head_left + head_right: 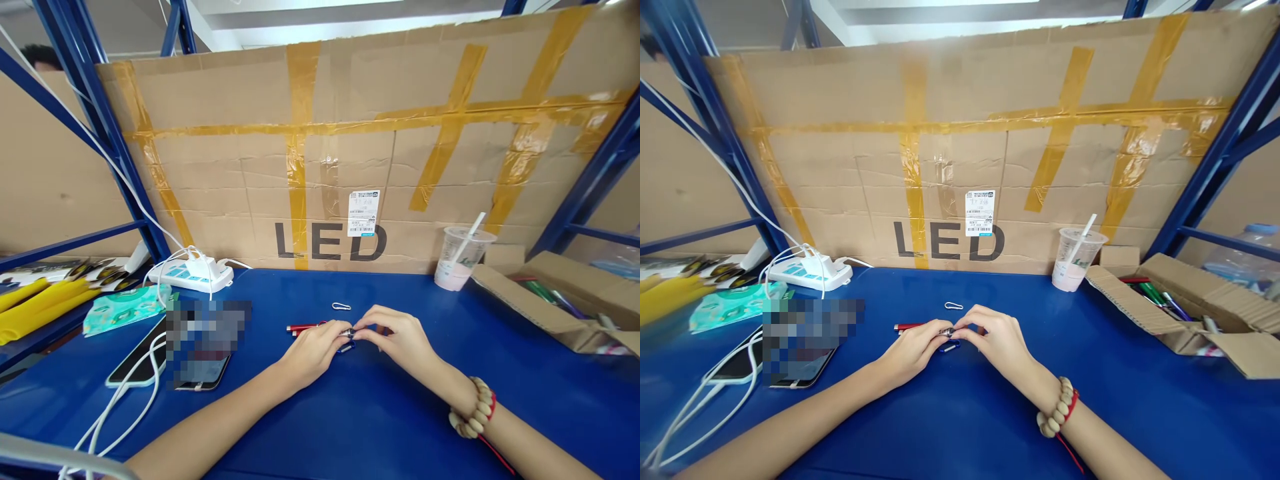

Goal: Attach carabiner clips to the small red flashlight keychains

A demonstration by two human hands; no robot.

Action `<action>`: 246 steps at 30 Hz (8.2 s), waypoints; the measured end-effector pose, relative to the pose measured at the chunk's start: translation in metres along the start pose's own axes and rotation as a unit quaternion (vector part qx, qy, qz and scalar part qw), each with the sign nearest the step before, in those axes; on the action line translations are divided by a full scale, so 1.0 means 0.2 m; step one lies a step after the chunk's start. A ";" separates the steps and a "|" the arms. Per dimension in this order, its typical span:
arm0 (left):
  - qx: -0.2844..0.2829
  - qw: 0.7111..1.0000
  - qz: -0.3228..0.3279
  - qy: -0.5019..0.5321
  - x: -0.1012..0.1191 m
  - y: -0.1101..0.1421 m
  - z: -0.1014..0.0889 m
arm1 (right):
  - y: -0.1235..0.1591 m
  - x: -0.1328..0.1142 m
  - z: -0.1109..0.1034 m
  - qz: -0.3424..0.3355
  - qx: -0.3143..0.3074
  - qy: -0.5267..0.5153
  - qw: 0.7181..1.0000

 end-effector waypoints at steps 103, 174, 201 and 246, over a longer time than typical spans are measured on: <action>0.044 0.991 0.128 -0.012 0.05 0.04 -0.01 | 0.08 0.00 0.13 -0.038 -0.175 0.032 0.983; 0.065 0.995 0.082 -0.004 0.03 0.00 -0.02 | 0.06 -0.02 0.12 0.016 -0.176 0.056 0.983; 0.049 0.991 0.111 -0.048 0.03 0.01 0.00 | 0.08 -0.03 0.13 -0.023 -0.188 0.112 0.976; 0.045 0.997 0.069 -0.005 0.05 -0.01 -0.02 | 0.06 -0.03 0.12 -0.012 -0.194 0.130 0.972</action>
Point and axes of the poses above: each hand's wrist, its own y-axis away from the middle knuckle, its own z-axis out of the palm, x = y × z, the point moved 6 cm from there along -y, towards the middle knuckle, and after that the axes turned 9 degrees about x, right-handed, at the moved point
